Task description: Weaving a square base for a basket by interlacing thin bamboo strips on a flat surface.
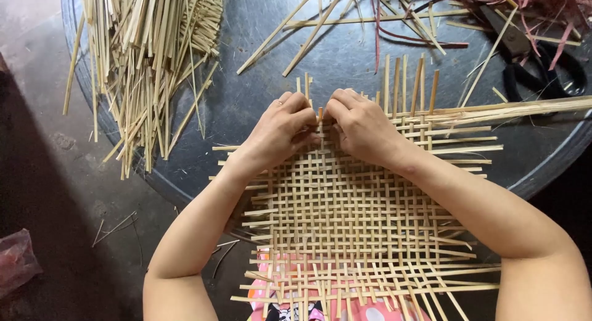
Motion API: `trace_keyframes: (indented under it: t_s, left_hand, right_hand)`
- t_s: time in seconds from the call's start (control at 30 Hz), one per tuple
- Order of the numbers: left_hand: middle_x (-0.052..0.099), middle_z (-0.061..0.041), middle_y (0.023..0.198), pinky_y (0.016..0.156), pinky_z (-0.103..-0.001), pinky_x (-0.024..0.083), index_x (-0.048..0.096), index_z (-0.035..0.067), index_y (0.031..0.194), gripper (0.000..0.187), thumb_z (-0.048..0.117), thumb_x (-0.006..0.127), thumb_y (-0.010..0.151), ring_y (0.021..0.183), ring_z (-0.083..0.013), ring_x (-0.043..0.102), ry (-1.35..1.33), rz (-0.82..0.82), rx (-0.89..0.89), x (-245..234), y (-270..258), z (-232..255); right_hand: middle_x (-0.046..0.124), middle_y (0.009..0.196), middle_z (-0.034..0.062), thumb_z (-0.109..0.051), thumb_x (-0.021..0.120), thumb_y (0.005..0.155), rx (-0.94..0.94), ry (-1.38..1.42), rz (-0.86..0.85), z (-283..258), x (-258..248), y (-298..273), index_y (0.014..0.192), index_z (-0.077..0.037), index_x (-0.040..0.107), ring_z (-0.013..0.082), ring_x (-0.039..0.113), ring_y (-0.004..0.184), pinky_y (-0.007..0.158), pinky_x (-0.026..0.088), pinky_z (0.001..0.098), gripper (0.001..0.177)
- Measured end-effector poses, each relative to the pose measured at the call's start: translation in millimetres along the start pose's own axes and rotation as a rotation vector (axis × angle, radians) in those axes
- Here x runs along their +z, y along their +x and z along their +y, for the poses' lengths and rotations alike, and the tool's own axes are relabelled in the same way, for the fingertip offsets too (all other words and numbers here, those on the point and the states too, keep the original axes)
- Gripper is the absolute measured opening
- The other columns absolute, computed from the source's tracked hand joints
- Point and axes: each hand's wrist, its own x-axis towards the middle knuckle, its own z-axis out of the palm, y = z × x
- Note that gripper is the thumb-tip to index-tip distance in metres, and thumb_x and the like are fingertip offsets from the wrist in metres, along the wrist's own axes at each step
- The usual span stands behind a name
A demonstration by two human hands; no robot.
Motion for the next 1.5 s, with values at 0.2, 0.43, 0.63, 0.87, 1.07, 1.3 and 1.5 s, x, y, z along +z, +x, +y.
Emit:
trace_keyframes:
  t_s: [0.2,0.43,0.63,0.87,1.07,1.3,1.5]
  left_hand:
    - [0.042,-0.004,0.076,0.065,-0.033,0.041,0.053,0.013,0.080,0.021,0.021,0.069,0.069,0.072,-0.0239,0.047,-0.063,-0.027,-0.064,-2,1,0]
    - [0.042,-0.003,0.075,0.063,-0.031,0.040,0.054,0.015,0.076,0.015,0.020,0.067,0.071,0.070,-0.0231,0.045,-0.058,-0.041,-0.041,-2,1,-1]
    - [0.043,-0.003,0.074,0.063,-0.031,0.039,0.055,0.015,0.077,0.017,0.022,0.068,0.069,0.071,-0.0229,0.046,-0.101,-0.057,-0.058,-1,2,-5]
    - [0.043,0.001,0.071,0.061,-0.026,0.034,0.055,0.019,0.072,0.014,0.024,0.068,0.070,0.069,-0.0165,0.042,-0.083,-0.062,-0.045,-6,3,2]
    - [0.045,-0.001,0.069,0.060,-0.030,0.038,0.055,0.015,0.073,0.012,0.022,0.064,0.075,0.069,-0.0208,0.047,-0.119,0.034,-0.133,13,1,-13]
    - [0.046,-0.004,0.069,0.061,-0.034,0.041,0.056,0.014,0.075,0.008,0.020,0.061,0.076,0.070,-0.0253,0.050,-0.128,0.033,-0.344,8,8,0]
    - [0.047,-0.001,0.071,0.067,-0.031,0.038,0.057,0.016,0.080,0.012,0.009,0.060,0.071,0.075,-0.0215,0.048,-0.144,0.139,-0.288,15,1,9]
  right_hand:
    - [0.041,0.076,0.0052,-0.002,0.045,0.074,0.025,-0.024,0.070,-7,-3,2,0.081,-0.007,0.049,0.0253,0.048,0.067,0.062,0.045,0.0341,0.009]
    - [0.042,0.076,0.0052,0.002,0.043,0.078,-0.023,-0.096,0.071,2,11,-7,0.082,-0.008,0.054,0.0216,0.048,0.067,0.060,0.045,0.0328,0.015]
    - [0.044,0.075,0.0038,-0.002,0.038,0.079,-0.061,-0.106,0.012,2,9,-4,0.079,-0.008,0.052,0.0206,0.047,0.069,0.059,0.044,0.0304,0.015]
    - [0.043,0.071,0.0003,-0.004,0.041,0.080,-0.099,-0.152,-0.007,0,7,-2,0.075,-0.011,0.052,0.0175,0.044,0.066,0.055,0.041,0.0281,0.015]
    - [0.043,0.069,0.0008,-0.003,0.043,0.077,-0.123,-0.180,0.055,1,10,-6,0.070,-0.011,0.051,0.0179,0.044,0.064,0.053,0.040,0.0286,0.013]
    - [0.043,0.070,0.0011,-0.006,0.041,0.083,-0.134,-0.141,0.092,2,9,-6,0.070,-0.010,0.050,0.0182,0.044,0.065,0.053,0.040,0.0283,0.016]
    - [0.042,0.070,0.0015,-0.006,0.039,0.084,-0.131,-0.255,0.082,-1,7,-5,0.072,-0.008,0.050,0.0181,0.045,0.064,0.052,0.039,0.0285,0.016]
